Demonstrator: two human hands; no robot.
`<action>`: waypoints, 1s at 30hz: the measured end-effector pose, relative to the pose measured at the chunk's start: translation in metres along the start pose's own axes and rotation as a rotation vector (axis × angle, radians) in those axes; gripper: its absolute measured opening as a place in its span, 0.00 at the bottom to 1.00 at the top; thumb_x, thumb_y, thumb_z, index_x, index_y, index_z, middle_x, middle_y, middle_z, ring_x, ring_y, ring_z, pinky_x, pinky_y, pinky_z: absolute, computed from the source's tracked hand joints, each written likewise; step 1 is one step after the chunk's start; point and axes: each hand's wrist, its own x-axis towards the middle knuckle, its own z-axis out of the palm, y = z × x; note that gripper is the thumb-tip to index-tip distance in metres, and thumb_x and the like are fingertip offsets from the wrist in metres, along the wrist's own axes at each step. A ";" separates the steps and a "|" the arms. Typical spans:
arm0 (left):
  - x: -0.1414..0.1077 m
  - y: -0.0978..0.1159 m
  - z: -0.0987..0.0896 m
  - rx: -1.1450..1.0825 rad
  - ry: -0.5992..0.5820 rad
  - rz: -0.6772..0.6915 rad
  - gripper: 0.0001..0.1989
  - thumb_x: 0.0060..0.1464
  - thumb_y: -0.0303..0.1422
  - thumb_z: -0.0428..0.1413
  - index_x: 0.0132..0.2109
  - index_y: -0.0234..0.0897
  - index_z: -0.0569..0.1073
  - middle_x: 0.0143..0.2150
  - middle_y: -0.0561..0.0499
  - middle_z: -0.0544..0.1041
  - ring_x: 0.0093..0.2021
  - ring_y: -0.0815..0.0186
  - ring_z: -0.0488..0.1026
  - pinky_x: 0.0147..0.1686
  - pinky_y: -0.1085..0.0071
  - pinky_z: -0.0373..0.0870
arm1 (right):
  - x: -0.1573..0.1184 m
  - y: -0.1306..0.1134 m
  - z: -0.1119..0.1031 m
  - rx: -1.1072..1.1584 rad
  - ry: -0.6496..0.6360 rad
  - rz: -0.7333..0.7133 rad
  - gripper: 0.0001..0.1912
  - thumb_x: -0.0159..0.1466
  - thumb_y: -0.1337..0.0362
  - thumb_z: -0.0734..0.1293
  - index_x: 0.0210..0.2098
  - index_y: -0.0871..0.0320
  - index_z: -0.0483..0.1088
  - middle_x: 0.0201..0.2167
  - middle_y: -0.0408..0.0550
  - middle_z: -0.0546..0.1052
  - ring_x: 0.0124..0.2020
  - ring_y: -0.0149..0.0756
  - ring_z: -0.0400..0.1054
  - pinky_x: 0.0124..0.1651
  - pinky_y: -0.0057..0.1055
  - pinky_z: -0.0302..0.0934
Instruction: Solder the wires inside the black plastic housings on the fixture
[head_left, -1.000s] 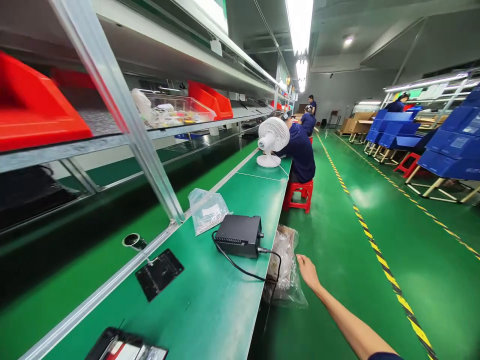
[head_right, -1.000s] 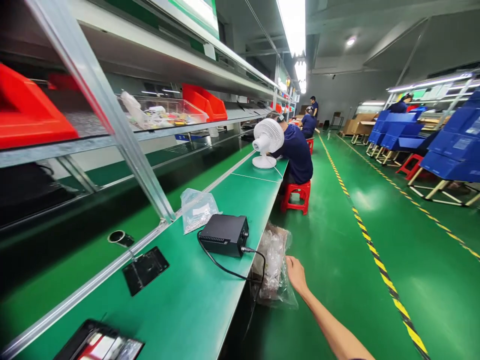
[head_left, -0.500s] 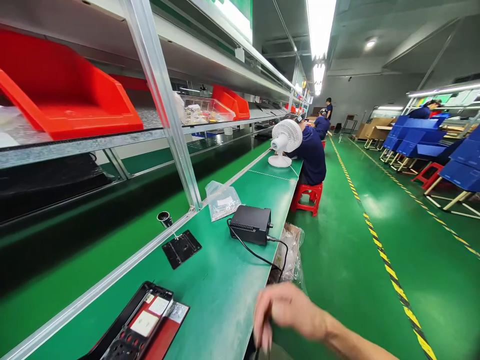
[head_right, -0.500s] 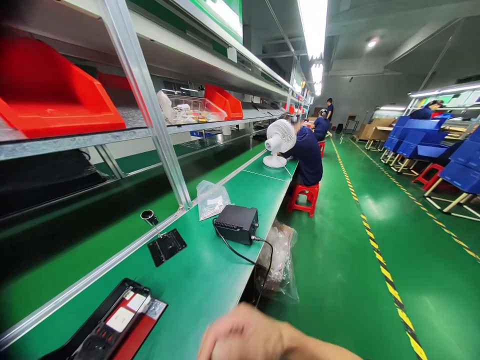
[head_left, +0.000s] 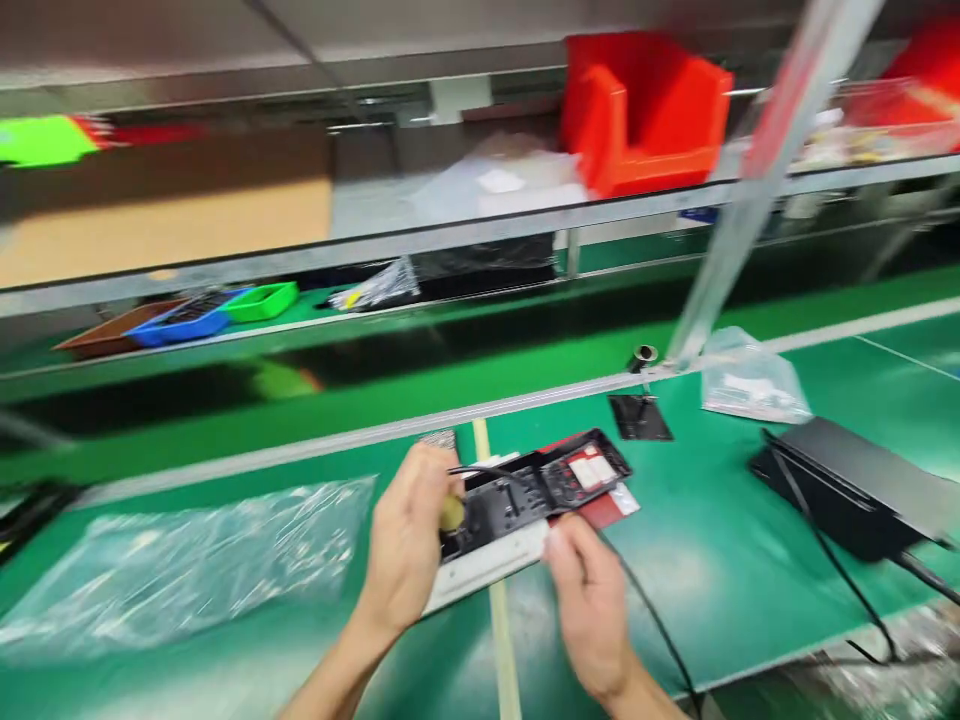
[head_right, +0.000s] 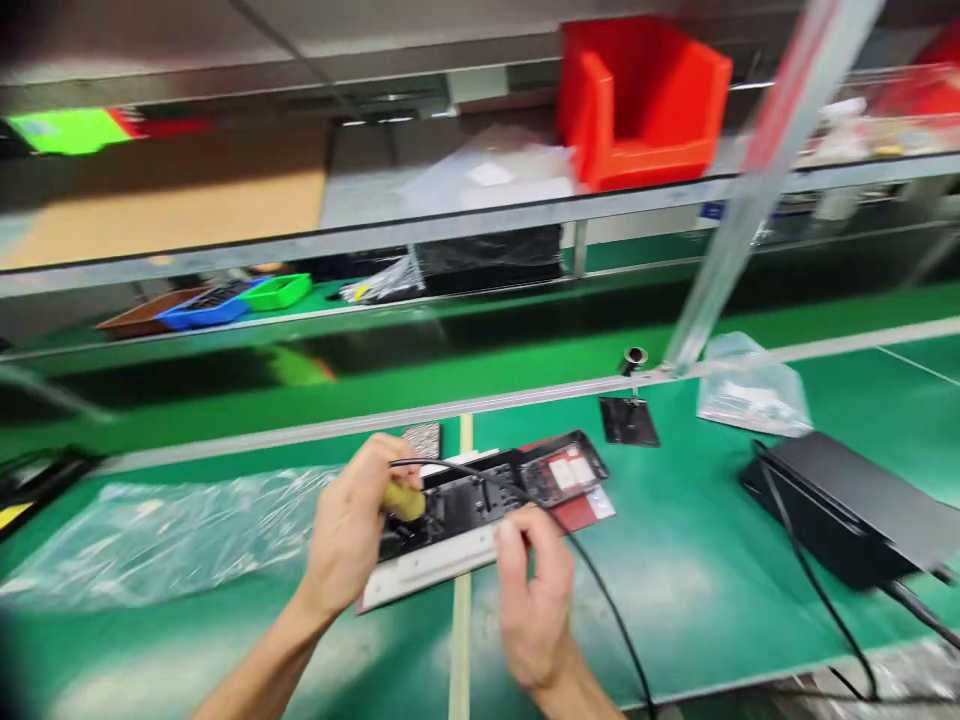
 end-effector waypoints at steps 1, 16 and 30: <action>-0.001 0.001 0.005 0.031 0.014 0.012 0.22 0.71 0.49 0.47 0.38 0.37 0.71 0.38 0.46 0.73 0.40 0.60 0.70 0.43 0.64 0.70 | 0.008 -0.003 0.000 -0.076 0.209 -0.085 0.13 0.72 0.56 0.60 0.45 0.58 0.70 0.39 0.49 0.74 0.43 0.40 0.71 0.42 0.34 0.67; 0.012 0.032 0.026 0.074 -0.056 0.139 0.18 0.74 0.40 0.44 0.37 0.36 0.69 0.44 0.45 0.71 0.52 0.58 0.67 0.55 0.63 0.64 | 0.140 -0.049 0.020 -0.189 0.376 -0.821 0.10 0.70 0.61 0.61 0.46 0.55 0.72 0.39 0.50 0.73 0.37 0.38 0.69 0.37 0.36 0.65; 0.014 0.045 0.027 0.425 -0.027 0.182 0.22 0.74 0.41 0.43 0.71 0.53 0.60 0.73 0.49 0.52 0.74 0.54 0.48 0.71 0.52 0.52 | 0.129 -0.074 0.010 -0.068 -0.342 -0.271 0.20 0.72 0.49 0.59 0.59 0.47 0.67 0.43 0.46 0.76 0.44 0.38 0.74 0.45 0.35 0.69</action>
